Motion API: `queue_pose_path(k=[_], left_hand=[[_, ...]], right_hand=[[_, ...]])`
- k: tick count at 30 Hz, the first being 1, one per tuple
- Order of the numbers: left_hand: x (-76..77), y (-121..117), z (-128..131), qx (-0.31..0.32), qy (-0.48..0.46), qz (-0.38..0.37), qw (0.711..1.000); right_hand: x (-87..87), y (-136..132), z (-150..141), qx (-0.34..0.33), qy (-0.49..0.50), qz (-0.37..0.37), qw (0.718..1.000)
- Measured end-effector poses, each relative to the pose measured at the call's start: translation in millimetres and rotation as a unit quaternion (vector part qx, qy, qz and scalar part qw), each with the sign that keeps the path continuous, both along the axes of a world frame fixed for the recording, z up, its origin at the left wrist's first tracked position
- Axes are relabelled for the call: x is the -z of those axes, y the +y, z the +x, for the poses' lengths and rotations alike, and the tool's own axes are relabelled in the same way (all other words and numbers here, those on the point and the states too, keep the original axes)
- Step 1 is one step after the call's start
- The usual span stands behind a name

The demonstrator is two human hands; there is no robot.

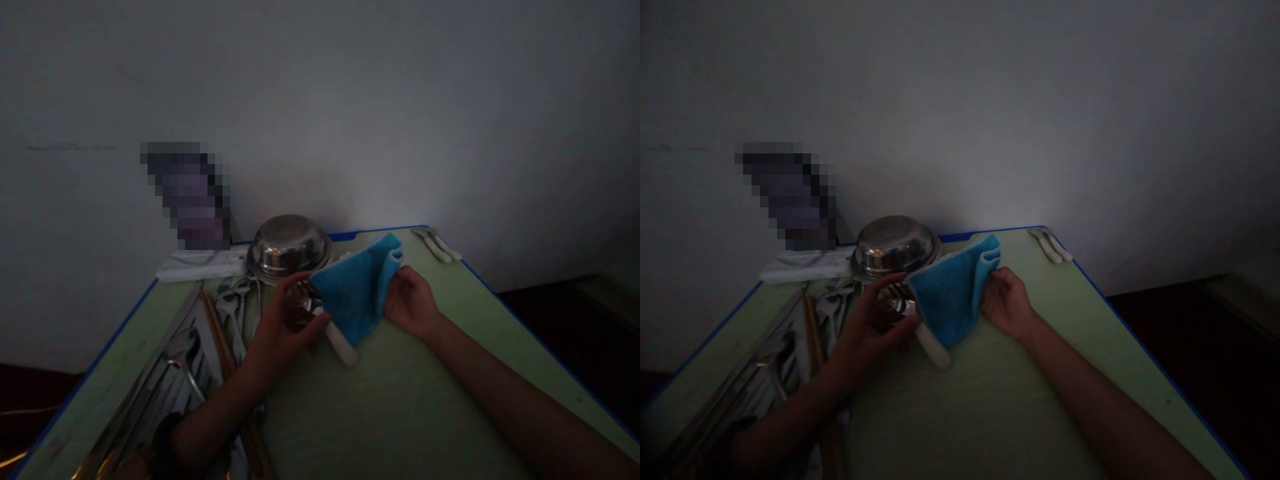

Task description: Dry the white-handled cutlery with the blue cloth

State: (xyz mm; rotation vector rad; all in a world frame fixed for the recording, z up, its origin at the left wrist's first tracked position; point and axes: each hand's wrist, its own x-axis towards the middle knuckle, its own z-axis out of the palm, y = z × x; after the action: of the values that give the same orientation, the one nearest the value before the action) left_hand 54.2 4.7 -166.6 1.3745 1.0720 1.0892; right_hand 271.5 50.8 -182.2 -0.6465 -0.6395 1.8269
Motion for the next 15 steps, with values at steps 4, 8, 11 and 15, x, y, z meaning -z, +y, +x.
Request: queue_pose_path(k=[4,8,11,15], left_hand=[[-0.9,0.6,-0.4,-0.041,0.058,0.027,0.997],[-1.7,1.4,1.4,-0.053,0.074,0.03,0.995],[-1.4,1.7,2.3,-0.061,0.072,0.032,0.995],[-1.8,0.3,2.6,-0.059,0.072,0.032,0.995]], right_hand=[[1.1,-3.1,-1.0,0.01,-0.022,0.011,1.0],[3.6,-6.6,0.6,-0.005,-0.087,0.035,0.996],[10.1,-6.3,7.1,-0.022,-0.138,0.068,0.988],[9.2,-7.0,8.8,-0.072,-0.207,0.13,0.967]])
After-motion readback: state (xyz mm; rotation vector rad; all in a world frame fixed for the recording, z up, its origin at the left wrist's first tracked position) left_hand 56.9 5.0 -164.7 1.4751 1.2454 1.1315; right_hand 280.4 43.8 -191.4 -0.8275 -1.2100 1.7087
